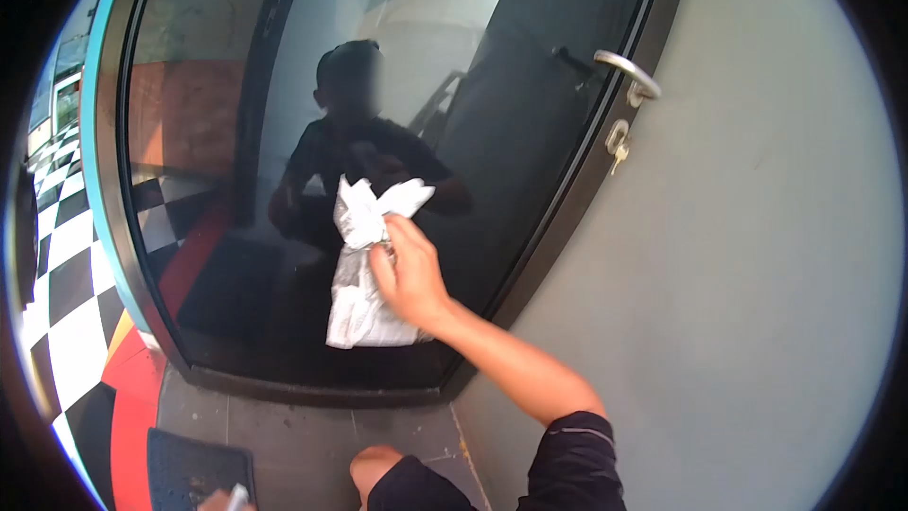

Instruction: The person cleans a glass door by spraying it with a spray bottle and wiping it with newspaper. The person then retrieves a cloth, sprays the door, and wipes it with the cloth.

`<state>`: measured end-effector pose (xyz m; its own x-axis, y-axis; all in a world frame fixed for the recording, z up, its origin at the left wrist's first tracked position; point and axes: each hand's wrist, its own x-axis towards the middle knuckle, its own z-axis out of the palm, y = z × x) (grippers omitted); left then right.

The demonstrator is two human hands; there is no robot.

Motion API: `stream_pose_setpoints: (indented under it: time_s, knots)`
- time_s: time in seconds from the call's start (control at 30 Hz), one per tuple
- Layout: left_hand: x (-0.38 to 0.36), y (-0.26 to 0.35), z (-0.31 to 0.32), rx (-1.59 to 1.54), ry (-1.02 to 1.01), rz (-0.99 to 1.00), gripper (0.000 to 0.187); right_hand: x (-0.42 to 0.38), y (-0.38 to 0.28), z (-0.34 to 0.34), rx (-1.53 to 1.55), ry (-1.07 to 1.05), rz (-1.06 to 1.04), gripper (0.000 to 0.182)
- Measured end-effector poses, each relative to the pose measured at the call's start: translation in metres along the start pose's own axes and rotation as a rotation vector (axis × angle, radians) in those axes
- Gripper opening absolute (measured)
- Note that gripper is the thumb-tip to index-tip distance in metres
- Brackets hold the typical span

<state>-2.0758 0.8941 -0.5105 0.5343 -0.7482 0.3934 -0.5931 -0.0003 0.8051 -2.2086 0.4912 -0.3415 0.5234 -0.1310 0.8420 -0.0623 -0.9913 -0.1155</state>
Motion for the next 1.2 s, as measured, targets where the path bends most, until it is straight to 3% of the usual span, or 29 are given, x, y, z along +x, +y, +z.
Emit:
stream_pose_setpoints:
  time_s: [0.03,0.1,0.17,0.23,0.3,0.33,0.43,0.47,0.57,0.6,0.63,0.67,0.7,0.8,0.87,0.93,1.2]
  knots:
    - [0.010,0.011,-0.002,-0.063,-0.047,-0.174,0.018,-0.008,-0.030,0.007,0.199,-0.014,0.164,0.027]
    - [0.043,-0.032,0.008,-0.084,-0.014,-0.092,0.067,-0.029,-0.068,0.036,0.572,-0.038,0.425,0.022]
    - [0.087,-0.016,0.019,-0.270,0.072,-0.052,0.057,-0.034,-0.109,0.065,0.701,0.048,0.543,0.013]
    - [0.129,-0.007,0.030,-0.266,0.087,0.250,0.061,-0.038,-0.136,0.083,0.831,-0.047,0.451,0.014]
    - [0.142,-0.062,0.073,-0.789,0.357,-0.044,0.068,-0.041,-0.144,0.095,0.515,-0.125,-0.006,0.022]
    - [0.144,-0.046,0.069,-0.949,0.288,-0.155,0.071,-0.044,-0.148,0.092,0.557,-0.196,-0.006,0.027]
    - [0.147,-0.022,0.089,-1.262,0.195,-0.197,0.054,-0.044,-0.137,0.064,0.236,-0.438,-0.214,0.030]
    - [0.148,-0.025,0.095,-1.365,0.131,-0.329,0.050,-0.043,-0.135,0.050,0.219,-0.611,-0.164,0.037]
    - [0.148,-0.021,0.101,-1.474,0.011,-0.333,0.052,-0.048,-0.096,0.038,0.745,-0.700,-0.133,0.039]
    - [0.148,-0.020,0.101,-1.475,0.020,-0.341,0.052,-0.048,-0.091,0.026,0.948,-0.703,0.117,0.037]
    - [0.147,-0.016,0.101,-1.477,0.031,-0.350,0.052,-0.042,-0.083,0.014,0.917,-0.558,0.174,0.028]
    - [0.145,-0.012,0.100,-1.480,0.043,-0.364,0.052,-0.022,-0.079,-0.013,0.681,-0.398,0.181,0.014]
    - [0.144,-0.006,0.099,-1.467,0.116,-0.390,0.040,0.000,-0.061,-0.035,0.202,-0.112,0.008,0.004]
    - [0.143,0.001,0.094,-1.474,0.132,-0.328,0.042,0.059,0.036,-0.128,-0.518,0.411,-0.126,0.004]
    - [0.142,0.007,0.089,-1.415,0.159,-0.306,0.046,0.088,0.101,-0.184,-0.827,0.483,-0.118,0.010]
    - [0.143,0.006,0.086,-1.380,0.158,-0.300,0.047,0.108,0.125,-0.220,-0.962,0.459,-0.141,0.013]
    - [0.143,-0.002,0.083,-1.340,0.112,-0.278,0.047,0.144,0.128,-0.238,-1.317,0.202,-0.220,0.013]
